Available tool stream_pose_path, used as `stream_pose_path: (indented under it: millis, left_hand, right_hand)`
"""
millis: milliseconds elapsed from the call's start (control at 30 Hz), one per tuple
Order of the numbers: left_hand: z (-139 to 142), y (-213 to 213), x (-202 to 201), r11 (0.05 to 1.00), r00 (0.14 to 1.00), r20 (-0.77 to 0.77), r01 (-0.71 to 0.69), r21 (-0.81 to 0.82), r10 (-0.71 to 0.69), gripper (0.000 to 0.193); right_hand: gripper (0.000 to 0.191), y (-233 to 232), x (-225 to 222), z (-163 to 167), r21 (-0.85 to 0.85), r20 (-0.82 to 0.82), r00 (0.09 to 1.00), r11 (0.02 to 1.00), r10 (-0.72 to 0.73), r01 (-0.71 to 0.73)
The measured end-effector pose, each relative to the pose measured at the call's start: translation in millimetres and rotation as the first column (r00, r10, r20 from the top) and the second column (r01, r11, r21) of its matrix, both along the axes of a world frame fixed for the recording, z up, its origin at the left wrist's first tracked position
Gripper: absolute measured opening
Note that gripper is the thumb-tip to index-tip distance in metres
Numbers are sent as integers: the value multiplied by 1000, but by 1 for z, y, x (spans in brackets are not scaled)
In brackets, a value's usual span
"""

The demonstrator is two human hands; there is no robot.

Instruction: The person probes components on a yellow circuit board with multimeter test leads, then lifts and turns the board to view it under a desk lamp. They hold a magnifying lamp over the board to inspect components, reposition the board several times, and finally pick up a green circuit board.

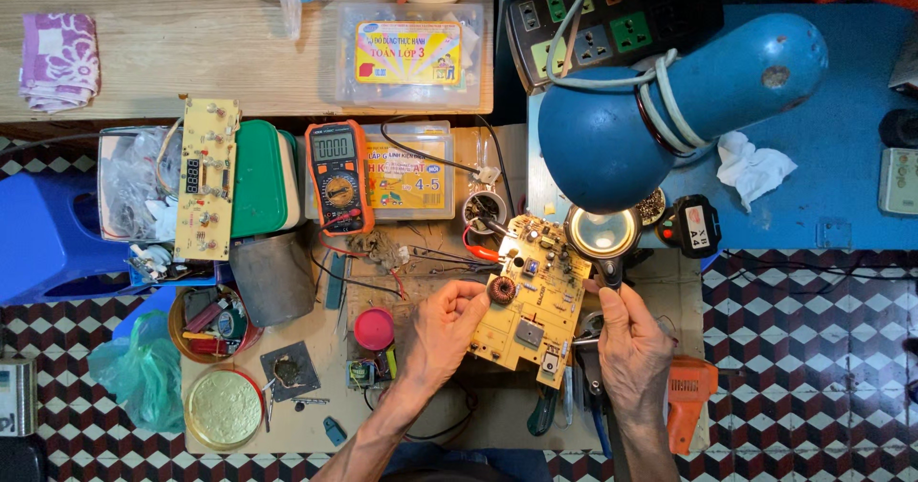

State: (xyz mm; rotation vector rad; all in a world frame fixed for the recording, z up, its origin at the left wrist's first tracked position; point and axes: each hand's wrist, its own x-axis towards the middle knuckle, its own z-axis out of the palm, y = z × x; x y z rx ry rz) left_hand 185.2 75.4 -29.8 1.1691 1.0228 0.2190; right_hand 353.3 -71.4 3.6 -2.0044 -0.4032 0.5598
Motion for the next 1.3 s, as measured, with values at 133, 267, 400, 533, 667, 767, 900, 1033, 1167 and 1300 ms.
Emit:
stream_pose_path:
  millis: [133,267,400,533,667,767,900,1033,1167,1300]
  left_hand:
    - [2,-4,0,1000,998,-68,10,12,-9,28]
    - [3,-12,3,999,999,12,-48,-4,48,27]
    - [8,-21,2,998,997,57,-55,-18,56,27]
    - [14,-27,5,995,994,56,-92,-36,94,25]
    - [23,-27,10,979,977,117,-164,-125,179,25]
    - [31,-23,13,972,973,115,-185,-142,202,25]
    - [41,-16,15,975,977,114,-164,-147,182,25]
    - [47,-15,20,973,973,121,-180,-143,198,25]
    - [51,-16,22,973,969,146,-179,-142,200,23]
    - [54,-14,20,972,976,126,-153,-176,177,23]
  right_hand:
    - [25,0,0,-4,-10,-35,999,999,-35,35]
    - [23,-8,-3,-9,-102,47,998,993,-45,50]
    - [21,-17,-8,-13,15,0,995,995,-99,99]
    - [19,-20,-10,-13,9,11,991,991,-136,136]
    - [26,-22,-13,-1,-99,-93,988,989,-120,111]
    - [26,-19,-11,6,-129,-9,1000,991,-29,28]
    - [24,-13,-8,13,-109,42,999,994,7,-3]
    - [24,-8,-6,20,-93,36,999,996,12,-8]
    - [24,-7,-4,25,-72,63,997,996,51,-47]
    - [24,-6,-2,25,-121,79,995,991,66,-57]
